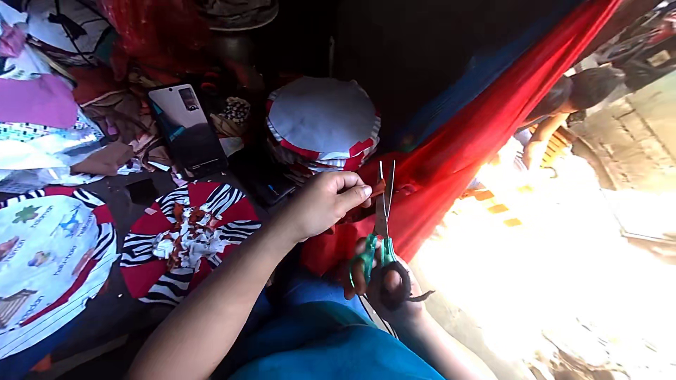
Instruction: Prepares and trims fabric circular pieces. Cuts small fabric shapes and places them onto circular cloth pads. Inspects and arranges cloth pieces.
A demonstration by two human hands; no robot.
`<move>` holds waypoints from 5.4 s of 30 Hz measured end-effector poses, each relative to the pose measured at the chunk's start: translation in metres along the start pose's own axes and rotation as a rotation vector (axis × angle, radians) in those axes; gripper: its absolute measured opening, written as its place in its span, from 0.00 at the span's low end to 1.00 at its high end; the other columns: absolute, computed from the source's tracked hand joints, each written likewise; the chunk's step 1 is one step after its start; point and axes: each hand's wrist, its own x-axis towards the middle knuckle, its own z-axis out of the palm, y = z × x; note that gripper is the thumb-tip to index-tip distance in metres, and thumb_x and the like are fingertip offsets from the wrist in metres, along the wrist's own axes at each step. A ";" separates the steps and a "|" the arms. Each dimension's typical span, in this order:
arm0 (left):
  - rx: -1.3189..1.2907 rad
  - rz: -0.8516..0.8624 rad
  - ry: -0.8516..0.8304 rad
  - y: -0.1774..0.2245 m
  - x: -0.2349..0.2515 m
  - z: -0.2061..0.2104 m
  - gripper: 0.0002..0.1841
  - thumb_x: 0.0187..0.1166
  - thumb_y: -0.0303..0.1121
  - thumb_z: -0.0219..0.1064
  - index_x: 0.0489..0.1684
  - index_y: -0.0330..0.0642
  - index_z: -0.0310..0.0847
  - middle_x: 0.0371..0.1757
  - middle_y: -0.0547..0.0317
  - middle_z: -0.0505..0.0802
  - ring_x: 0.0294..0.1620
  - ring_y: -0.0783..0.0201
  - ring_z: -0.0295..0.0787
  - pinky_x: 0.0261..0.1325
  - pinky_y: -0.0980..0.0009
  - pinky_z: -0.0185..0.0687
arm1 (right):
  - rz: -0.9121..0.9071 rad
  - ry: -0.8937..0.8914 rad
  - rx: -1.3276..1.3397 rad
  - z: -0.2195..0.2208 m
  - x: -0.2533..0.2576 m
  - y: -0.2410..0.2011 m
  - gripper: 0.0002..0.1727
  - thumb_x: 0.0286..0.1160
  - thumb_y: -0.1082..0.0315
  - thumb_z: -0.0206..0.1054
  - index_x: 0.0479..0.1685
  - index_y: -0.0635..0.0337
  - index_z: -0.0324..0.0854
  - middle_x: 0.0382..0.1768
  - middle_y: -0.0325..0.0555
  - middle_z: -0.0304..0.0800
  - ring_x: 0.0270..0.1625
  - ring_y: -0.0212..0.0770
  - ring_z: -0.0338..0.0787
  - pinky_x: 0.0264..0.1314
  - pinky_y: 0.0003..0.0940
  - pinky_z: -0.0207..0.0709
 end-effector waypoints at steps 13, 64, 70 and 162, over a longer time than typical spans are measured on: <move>0.017 0.033 0.204 -0.011 -0.035 -0.012 0.07 0.84 0.24 0.61 0.44 0.38 0.87 0.28 0.69 0.86 0.21 0.83 0.71 0.23 0.88 0.64 | 0.150 -0.142 -0.186 -0.001 -0.011 0.022 0.39 0.79 0.25 0.46 0.80 0.39 0.67 0.54 0.30 0.91 0.60 0.30 0.89 0.66 0.31 0.81; 0.132 -0.319 0.762 -0.048 -0.187 -0.106 0.09 0.80 0.22 0.59 0.48 0.43 0.83 0.31 0.72 0.89 0.26 0.82 0.82 0.32 0.87 0.78 | 0.627 -0.446 -0.200 0.076 0.072 0.088 0.22 0.88 0.55 0.50 0.64 0.67 0.69 0.34 0.33 0.80 0.33 0.22 0.84 0.33 0.18 0.80; 0.094 -0.298 0.726 -0.048 -0.187 -0.101 0.07 0.78 0.21 0.61 0.42 0.45 0.80 0.27 0.72 0.89 0.25 0.82 0.83 0.31 0.87 0.79 | 0.551 -0.402 -0.243 0.080 0.071 0.093 0.19 0.87 0.61 0.54 0.62 0.69 0.72 0.30 0.32 0.79 0.30 0.21 0.83 0.33 0.18 0.79; 0.296 -0.313 0.751 -0.026 -0.183 -0.110 0.30 0.80 0.24 0.61 0.85 0.46 0.61 0.37 0.65 0.92 0.30 0.78 0.89 0.38 0.80 0.87 | 0.566 -0.458 -0.198 0.075 0.057 0.082 0.27 0.89 0.50 0.50 0.64 0.68 0.69 0.35 0.31 0.81 0.32 0.19 0.81 0.31 0.15 0.75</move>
